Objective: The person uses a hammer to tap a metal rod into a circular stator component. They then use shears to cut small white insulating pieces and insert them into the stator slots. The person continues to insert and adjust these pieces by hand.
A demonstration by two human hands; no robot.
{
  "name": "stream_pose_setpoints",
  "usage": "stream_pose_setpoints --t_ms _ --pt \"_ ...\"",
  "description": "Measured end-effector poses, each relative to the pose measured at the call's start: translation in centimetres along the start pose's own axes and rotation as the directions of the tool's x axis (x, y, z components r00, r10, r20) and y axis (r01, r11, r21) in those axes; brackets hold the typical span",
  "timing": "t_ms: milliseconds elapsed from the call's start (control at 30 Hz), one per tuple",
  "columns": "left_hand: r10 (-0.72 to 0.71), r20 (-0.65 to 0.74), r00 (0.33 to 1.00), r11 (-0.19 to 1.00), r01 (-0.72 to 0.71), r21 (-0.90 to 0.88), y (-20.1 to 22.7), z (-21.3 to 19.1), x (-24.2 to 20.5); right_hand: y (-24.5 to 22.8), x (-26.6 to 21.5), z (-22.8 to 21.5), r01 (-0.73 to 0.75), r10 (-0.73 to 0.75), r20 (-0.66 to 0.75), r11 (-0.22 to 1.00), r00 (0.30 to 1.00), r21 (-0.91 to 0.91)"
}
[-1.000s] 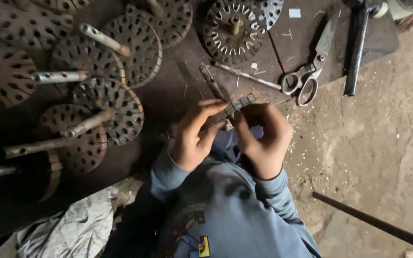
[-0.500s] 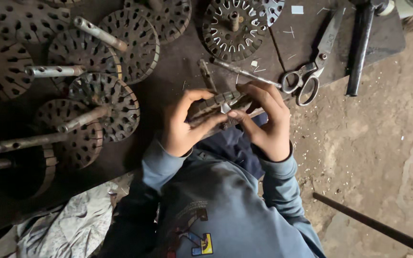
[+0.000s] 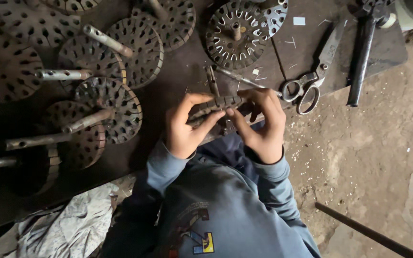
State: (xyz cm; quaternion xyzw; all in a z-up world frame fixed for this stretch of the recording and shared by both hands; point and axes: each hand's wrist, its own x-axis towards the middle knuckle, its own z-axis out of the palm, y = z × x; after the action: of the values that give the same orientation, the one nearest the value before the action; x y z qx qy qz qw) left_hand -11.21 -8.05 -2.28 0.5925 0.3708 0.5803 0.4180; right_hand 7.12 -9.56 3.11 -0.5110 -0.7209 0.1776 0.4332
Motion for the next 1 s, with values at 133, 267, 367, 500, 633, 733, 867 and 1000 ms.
stream_pose_setpoints --t_ms 133,267,367,500,633,733,867,1000 --pt "0.125 0.099 0.987 0.991 -0.128 0.027 0.5 -0.5 -0.5 2.4 -1.2 -2.2 -0.121 0.070 0.158 0.932 0.985 0.342" --pt "0.176 0.205 0.963 0.980 -0.191 0.055 0.9 -0.7 -1.0 4.8 -2.2 -4.6 -0.176 0.092 0.228 0.907 0.969 0.382" --pt "0.195 0.282 0.939 0.976 -0.214 0.039 0.7 -0.6 -1.7 5.8 -2.6 -5.8 -0.054 -0.002 0.345 0.987 0.938 0.153" --pt "0.204 0.354 0.913 0.975 -0.222 0.011 0.5 -0.7 -2.1 6.8 -2.3 -5.2 -0.107 0.065 0.243 0.981 0.968 0.162" --pt "0.308 0.408 0.859 0.934 -0.355 0.045 0.7 -0.7 -2.7 7.9 -2.6 -2.9 -0.030 0.097 0.142 0.910 0.985 -0.415" --pt "0.338 0.452 0.825 0.893 -0.433 0.122 0.9 -0.8 -2.5 8.4 -2.7 -1.9 -0.013 0.049 0.049 0.830 0.998 -0.558" --pt "0.334 0.433 0.837 0.899 -0.421 0.119 0.7 -0.7 -2.4 8.8 -2.1 -1.9 0.080 -0.116 -0.017 0.777 0.993 -0.624" --pt "0.314 0.364 0.877 0.912 -0.385 0.142 0.3 0.0 -2.3 8.9 -1.9 -2.7 0.074 -0.032 0.078 0.782 0.996 -0.619"
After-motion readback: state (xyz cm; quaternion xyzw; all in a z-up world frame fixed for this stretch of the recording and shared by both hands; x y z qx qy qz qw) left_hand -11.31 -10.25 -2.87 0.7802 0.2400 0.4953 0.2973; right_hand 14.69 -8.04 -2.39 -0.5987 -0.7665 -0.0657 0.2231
